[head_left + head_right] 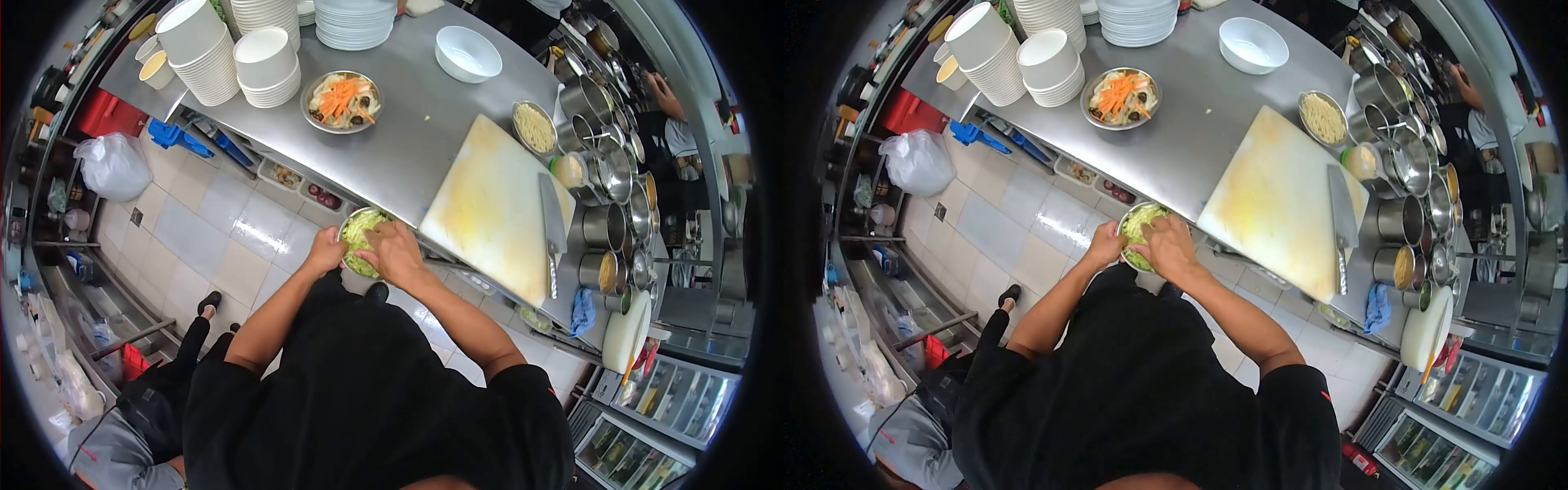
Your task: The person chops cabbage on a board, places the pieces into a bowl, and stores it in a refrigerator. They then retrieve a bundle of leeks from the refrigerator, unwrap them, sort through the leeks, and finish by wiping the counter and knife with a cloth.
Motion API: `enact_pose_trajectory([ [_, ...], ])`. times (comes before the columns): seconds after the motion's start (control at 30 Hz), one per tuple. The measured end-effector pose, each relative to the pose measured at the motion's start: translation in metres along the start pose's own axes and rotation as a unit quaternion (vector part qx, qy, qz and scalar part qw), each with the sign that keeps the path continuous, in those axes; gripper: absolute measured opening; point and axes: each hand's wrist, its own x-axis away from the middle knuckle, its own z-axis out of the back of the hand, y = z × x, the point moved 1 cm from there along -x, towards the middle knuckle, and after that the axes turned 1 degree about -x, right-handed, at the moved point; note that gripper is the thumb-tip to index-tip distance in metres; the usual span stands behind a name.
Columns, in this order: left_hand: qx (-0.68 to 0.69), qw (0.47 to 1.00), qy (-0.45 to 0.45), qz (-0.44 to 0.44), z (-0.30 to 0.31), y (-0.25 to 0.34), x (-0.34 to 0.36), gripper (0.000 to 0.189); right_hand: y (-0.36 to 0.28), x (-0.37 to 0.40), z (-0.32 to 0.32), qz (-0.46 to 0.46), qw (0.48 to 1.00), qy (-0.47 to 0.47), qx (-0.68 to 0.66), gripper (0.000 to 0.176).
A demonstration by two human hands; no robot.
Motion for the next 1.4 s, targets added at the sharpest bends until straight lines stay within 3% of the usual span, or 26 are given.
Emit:
enact_pose_trajectory([
  [0.03,0.003,1.0,-0.001,-0.001,0.008,0.001,-0.001,0.011,0.006,-0.015,0.003,0.001,1.0,-0.001,0.003,0.013],
  [0.1,-0.021,1.0,-0.022,-0.003,0.026,0.004,-0.003,0.007,0.039,-0.058,0.014,-0.063,0.993,-0.1,0.002,0.024],
  [0.17,-0.011,0.999,-0.043,-0.004,0.047,0.002,-0.009,0.005,0.098,-0.097,0.011,-0.231,0.971,-0.023,0.051,0.032],
  [0.23,-0.041,0.998,-0.055,-0.004,0.066,-0.002,-0.016,0.004,0.146,-0.14,0.03,-0.206,0.968,0.015,0.142,0.037],
  [0.3,-0.049,0.997,-0.052,0.014,0.08,-0.009,-0.029,0.004,0.191,-0.167,0.029,-0.23,0.968,0.016,0.102,0.028],
  [0.37,-0.155,0.985,-0.036,-0.072,0.094,-0.036,-0.049,0.005,0.202,-0.179,0.024,-0.274,0.961,-0.024,0.024,0.022],
  [0.43,-0.094,0.995,-0.026,-0.037,0.098,-0.033,-0.053,0.006,0.183,-0.167,-0.002,-0.323,0.942,-0.071,-0.054,0.018],
  [0.5,-0.059,0.998,-0.031,-0.006,0.1,-0.017,-0.047,0.006,0.14,-0.137,-0.017,-0.236,0.965,-0.114,-0.011,0.014],
  [0.57,-0.023,0.999,-0.036,0.015,0.105,-0.014,-0.053,0.006,0.078,-0.106,-0.026,-0.189,0.967,-0.142,-0.092,0.02],
  [0.7,-0.023,0.999,-0.046,0.002,0.118,-0.014,-0.056,0.007,0.011,-0.077,-0.051,0.026,0.968,-0.145,-0.201,0.016],
  [0.77,-0.142,0.989,-0.035,-0.004,0.126,-0.003,-0.058,0.013,0.006,-0.077,-0.067,0.006,0.965,-0.156,-0.211,0.014],
  [0.83,-0.224,0.972,-0.053,-0.047,0.138,-0.001,-0.063,0.019,-0.002,-0.091,-0.057,-0.091,0.962,-0.157,-0.204,0.007],
  [0.87,-0.266,0.957,-0.066,-0.096,0.147,0.001,-0.066,0.018,-0.005,-0.099,-0.044,-0.092,0.966,-0.11,-0.216,0.01],
  [1.0,-0.293,0.938,-0.182,0.021,0.169,0.083,-0.049,0.009,0.0,-0.106,0.038,-0.123,0.969,0.055,-0.208,0.026],
  [1.03,-0.309,0.926,-0.213,-0.037,0.198,0.047,-0.069,0.01,0.005,-0.103,0.059,-0.135,0.969,0.079,-0.19,0.026],
  [1.07,-0.361,0.905,-0.221,0.05,0.189,0.1,-0.049,0.014,0.013,-0.096,0.083,-0.188,0.96,0.099,-0.182,0.024],
  [1.1,-0.36,0.897,-0.257,0.004,0.195,0.109,-0.045,0.02,0.02,-0.083,0.103,-0.245,0.946,0.126,-0.172,0.022],
  [1.13,-0.318,0.918,-0.231,0.05,0.188,0.14,-0.028,0.022,0.028,-0.067,0.119,-0.3,0.924,0.115,-0.209,0.017],
  [1.17,-0.357,0.901,-0.232,0.08,0.193,0.155,-0.026,0.024,0.035,-0.051,0.137,-0.319,0.917,0.154,-0.182,0.017],
  [1.2,-0.332,0.907,-0.258,0.028,0.201,0.162,-0.027,0.026,0.038,-0.033,0.152,-0.355,0.909,0.103,-0.192,0.015],
  [1.23,-0.369,0.896,-0.234,0.074,0.195,0.189,-0.016,0.029,0.039,-0.016,0.164,-0.387,0.896,0.047,-0.21,0.017],
  [1.27,-0.301,0.916,-0.256,0.075,0.199,0.2,-0.017,0.031,0.039,0.001,0.174,-0.404,0.891,-0.018,-0.205,0.023],
  [1.3,-0.229,0.931,-0.272,0.081,0.201,0.208,-0.019,0.034,0.045,0.027,0.171,-0.415,0.888,0.003,-0.198,0.023],
  [1.37,-0.157,0.957,-0.243,0.017,0.185,0.234,-0.014,0.038,0.055,0.081,0.15,-0.125,0.981,0.022,-0.145,0.022],
  [1.4,-0.151,0.946,-0.286,-0.006,0.17,0.257,-0.011,0.035,0.051,0.095,0.156,-0.133,0.981,0.038,-0.138,0.022],
])
